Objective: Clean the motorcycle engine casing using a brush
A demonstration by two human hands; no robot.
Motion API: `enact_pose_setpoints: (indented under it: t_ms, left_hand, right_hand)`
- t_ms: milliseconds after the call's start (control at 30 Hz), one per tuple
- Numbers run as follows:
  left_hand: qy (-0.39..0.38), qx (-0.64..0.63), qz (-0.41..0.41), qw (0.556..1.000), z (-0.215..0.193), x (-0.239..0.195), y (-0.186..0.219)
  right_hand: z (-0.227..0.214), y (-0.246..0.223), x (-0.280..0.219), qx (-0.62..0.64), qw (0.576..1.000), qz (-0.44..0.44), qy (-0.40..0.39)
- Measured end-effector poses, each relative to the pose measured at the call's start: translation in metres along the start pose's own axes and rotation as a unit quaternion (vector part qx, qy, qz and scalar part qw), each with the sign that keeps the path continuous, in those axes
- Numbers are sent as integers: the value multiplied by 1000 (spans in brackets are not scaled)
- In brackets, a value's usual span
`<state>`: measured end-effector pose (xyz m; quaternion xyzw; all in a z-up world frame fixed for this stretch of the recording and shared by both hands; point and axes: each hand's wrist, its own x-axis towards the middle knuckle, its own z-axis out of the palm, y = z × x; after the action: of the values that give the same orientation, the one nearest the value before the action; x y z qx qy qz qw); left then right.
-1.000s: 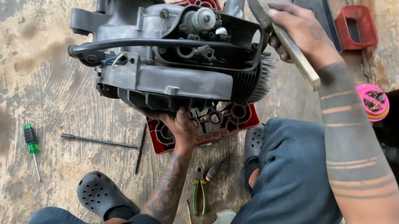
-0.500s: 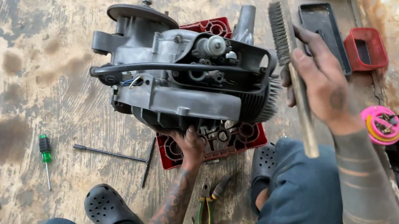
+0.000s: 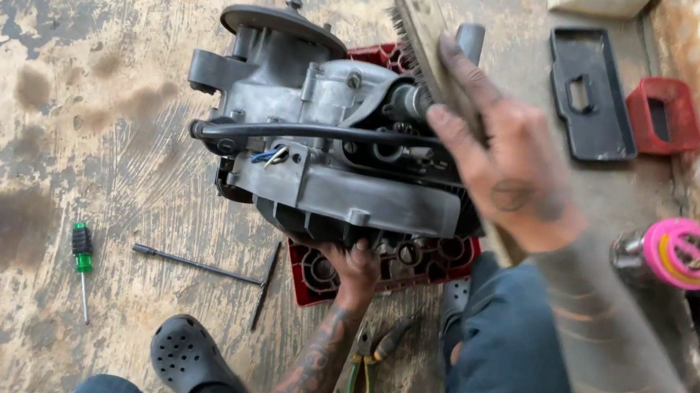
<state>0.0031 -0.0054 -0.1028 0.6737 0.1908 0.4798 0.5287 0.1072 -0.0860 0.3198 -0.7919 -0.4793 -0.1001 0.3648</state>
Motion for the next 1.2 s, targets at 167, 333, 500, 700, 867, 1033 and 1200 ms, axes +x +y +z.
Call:
enact_pose_setpoints:
  t_ms: [167, 333, 500, 700, 867, 1033, 1200]
  left_hand:
    - [8, -89, -27, 996, -1, 31, 62]
    - [9, -50, -54, 997, 0, 5, 4]
    - [123, 142, -27, 982, 28, 18, 23]
    - [-16, -309, -191, 932, -6, 25, 43]
    - [-5, -63, -98, 993, -10, 36, 49]
    - [-16, -77, -116, 990, -35, 59, 109]
    - [-24, -117, -152, 981, -42, 61, 123]
  right_hand:
    - [-41, 9, -37, 30, 989, 59, -133]
    - [-68, 14, -80, -60, 983, 160, -75]
    - [-61, 18, -82, -1, 981, 196, 8]
    - [-10, 11, -38, 96, 994, 43, -19]
    - [5, -4, -6, 105, 992, 52, 48]
    - [-9, -5, -36, 112, 988, 101, 25]
    - [-33, -3, -86, 44, 989, 137, -45]
